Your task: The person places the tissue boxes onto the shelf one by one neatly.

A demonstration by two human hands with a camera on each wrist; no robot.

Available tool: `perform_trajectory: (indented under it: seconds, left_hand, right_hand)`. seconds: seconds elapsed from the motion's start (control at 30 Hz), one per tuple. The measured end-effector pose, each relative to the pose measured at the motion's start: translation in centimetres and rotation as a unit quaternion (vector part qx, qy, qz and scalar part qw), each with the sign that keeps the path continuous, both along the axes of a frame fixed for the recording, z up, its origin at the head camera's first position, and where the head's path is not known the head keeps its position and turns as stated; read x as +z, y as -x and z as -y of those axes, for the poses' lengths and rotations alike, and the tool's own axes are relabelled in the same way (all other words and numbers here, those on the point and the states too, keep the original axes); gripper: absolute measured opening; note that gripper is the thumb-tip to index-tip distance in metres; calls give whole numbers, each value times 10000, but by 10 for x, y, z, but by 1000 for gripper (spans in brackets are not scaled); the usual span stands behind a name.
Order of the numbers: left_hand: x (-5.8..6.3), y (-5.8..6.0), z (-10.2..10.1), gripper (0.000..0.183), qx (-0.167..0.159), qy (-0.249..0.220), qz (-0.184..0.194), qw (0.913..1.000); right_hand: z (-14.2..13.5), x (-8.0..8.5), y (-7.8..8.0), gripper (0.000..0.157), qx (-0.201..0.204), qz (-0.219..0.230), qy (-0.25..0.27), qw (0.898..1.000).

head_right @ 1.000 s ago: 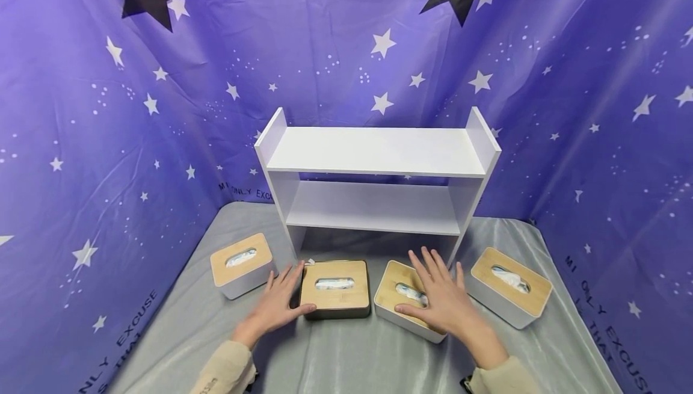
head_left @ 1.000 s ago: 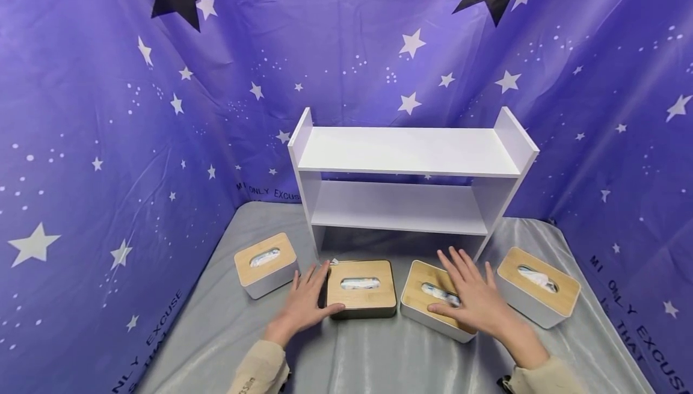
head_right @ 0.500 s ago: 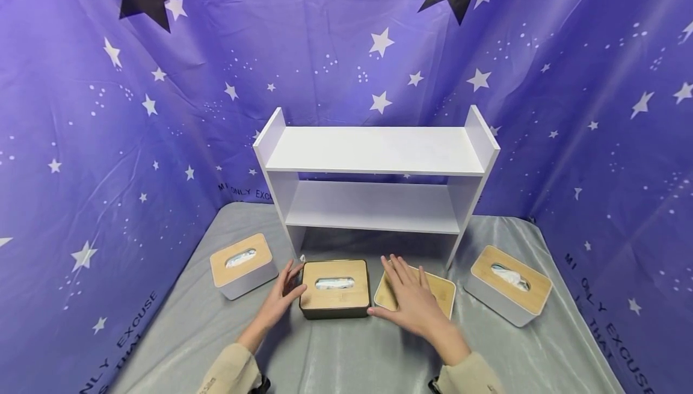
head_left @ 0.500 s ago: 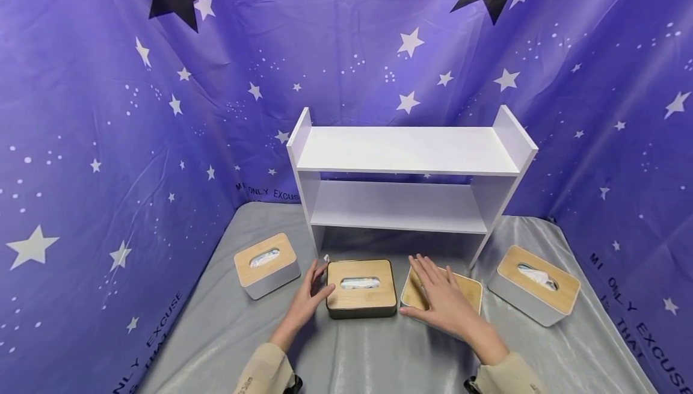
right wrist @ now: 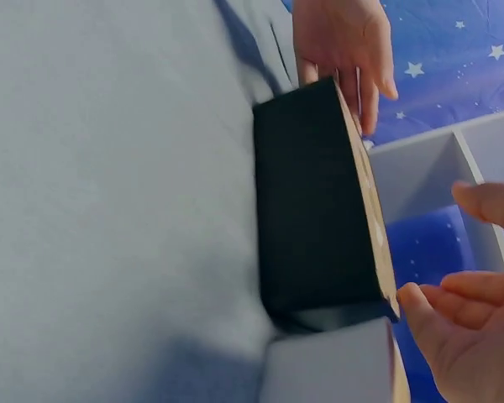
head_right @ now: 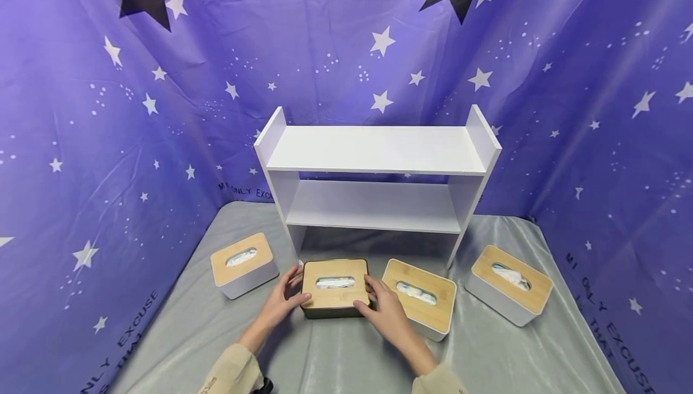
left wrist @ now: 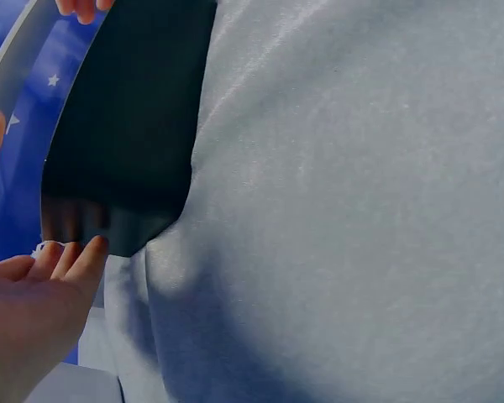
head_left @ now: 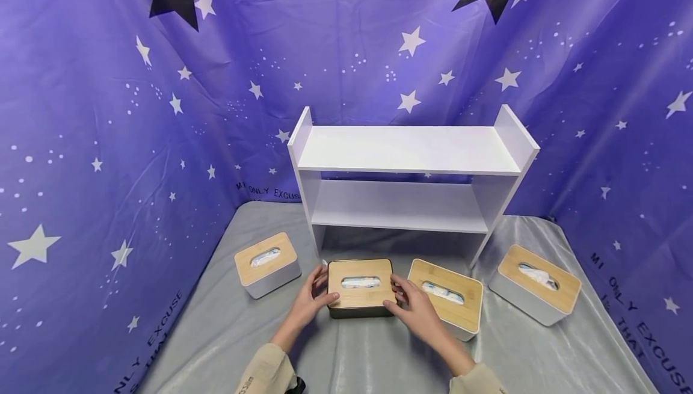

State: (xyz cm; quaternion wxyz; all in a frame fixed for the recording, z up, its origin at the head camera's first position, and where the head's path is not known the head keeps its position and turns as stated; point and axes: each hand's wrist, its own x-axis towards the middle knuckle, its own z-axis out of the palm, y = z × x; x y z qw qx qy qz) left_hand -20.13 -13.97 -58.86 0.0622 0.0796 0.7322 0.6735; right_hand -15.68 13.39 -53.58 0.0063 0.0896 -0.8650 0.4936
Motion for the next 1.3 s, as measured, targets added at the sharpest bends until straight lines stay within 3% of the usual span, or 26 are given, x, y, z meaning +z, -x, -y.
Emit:
perform_trajectory:
  seconds: [0.23, 0.47, 0.6, 0.8, 0.97, 1.17, 1.3]
  left_hand:
    - [-1, -6, -3, 97, -133, 70, 40, 9999]
    - [-5, -10, -4, 97, -199, -13, 165, 9997]
    - [-7, -10, -3, 97, -370, 45, 122, 9992]
    - [-12, -8, 4, 96, -497, 115, 115, 9986]
    - [-16, -6, 12, 91, -491, 39, 101, 9987]
    - [-19, -6, 14, 89, -585, -4, 156, 9982]
    - [-18, -5, 11, 89, -557, -29, 157, 9983]
  right_hand:
    - [7, -9, -19, 50, -667, -384, -597, 9952]
    - [14, -7, -34, 57, -938, -130, -1156, 9888]
    - [15, -3, -37, 64, -813, 102, -870, 9928]
    - [17, -8, -39, 70, -646, 395, -13, 9971]
    - [20, -19, -37, 65, -607, 225, 199, 9977]
    - [26, -29, -33, 73, -428, 199, 139, 9988]
    - [27, -42, -28, 72, -578, -414, 151, 9974]
